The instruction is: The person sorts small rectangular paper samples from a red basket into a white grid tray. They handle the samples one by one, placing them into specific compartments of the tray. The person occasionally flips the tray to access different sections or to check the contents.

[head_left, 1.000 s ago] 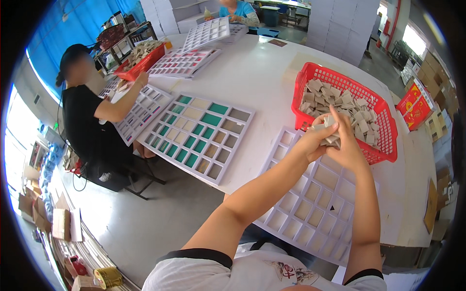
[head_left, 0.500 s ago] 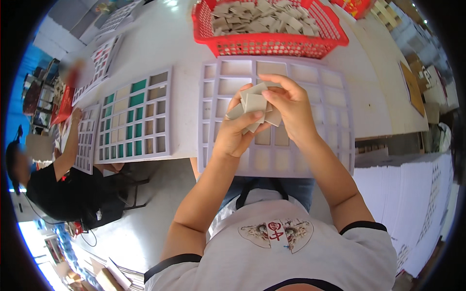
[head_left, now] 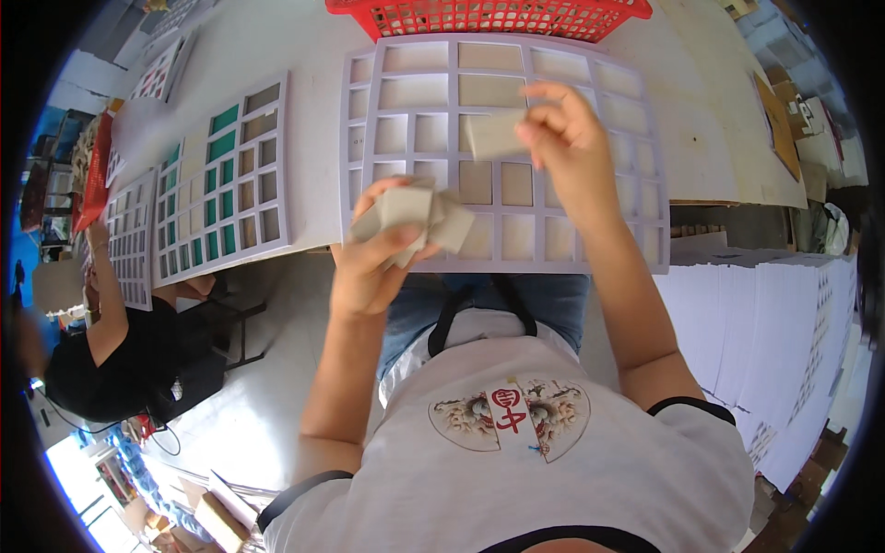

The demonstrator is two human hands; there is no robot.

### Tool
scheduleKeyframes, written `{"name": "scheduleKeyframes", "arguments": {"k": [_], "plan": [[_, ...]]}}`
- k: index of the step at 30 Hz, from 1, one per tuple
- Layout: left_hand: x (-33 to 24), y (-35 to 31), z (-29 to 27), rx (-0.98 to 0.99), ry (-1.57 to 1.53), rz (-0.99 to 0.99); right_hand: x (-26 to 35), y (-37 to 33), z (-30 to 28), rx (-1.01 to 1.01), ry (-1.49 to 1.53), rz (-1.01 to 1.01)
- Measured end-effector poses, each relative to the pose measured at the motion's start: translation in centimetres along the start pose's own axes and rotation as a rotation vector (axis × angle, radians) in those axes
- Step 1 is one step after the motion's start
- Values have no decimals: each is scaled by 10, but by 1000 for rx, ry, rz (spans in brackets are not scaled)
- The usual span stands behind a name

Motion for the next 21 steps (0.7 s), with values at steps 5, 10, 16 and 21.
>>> {"name": "scheduleKeyframes", "arguments": {"k": [5, 10, 16, 21], "plan": [[14, -58, -29, 228, 50, -165, -27, -30, 20, 525, -555, -152], [58, -67, -4, 190, -118, -320, -35, -39, 40, 414, -644, -236], [73, -60, -13, 159, -153, -277, -44, -60, 34, 191, -478, -281], [75, -59, -19, 145, -86, -309, -46, -70, 39, 253, -672, -486]]}}
Point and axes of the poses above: each hand's wrist, its own y-axis towards the middle knuckle, its own z-axis out of the palm, x = y × z, the point moved 4 cm from there along y, towards the middle knuckle, and after that the axes turned 5 degrees about y, right-handed, at the moved point
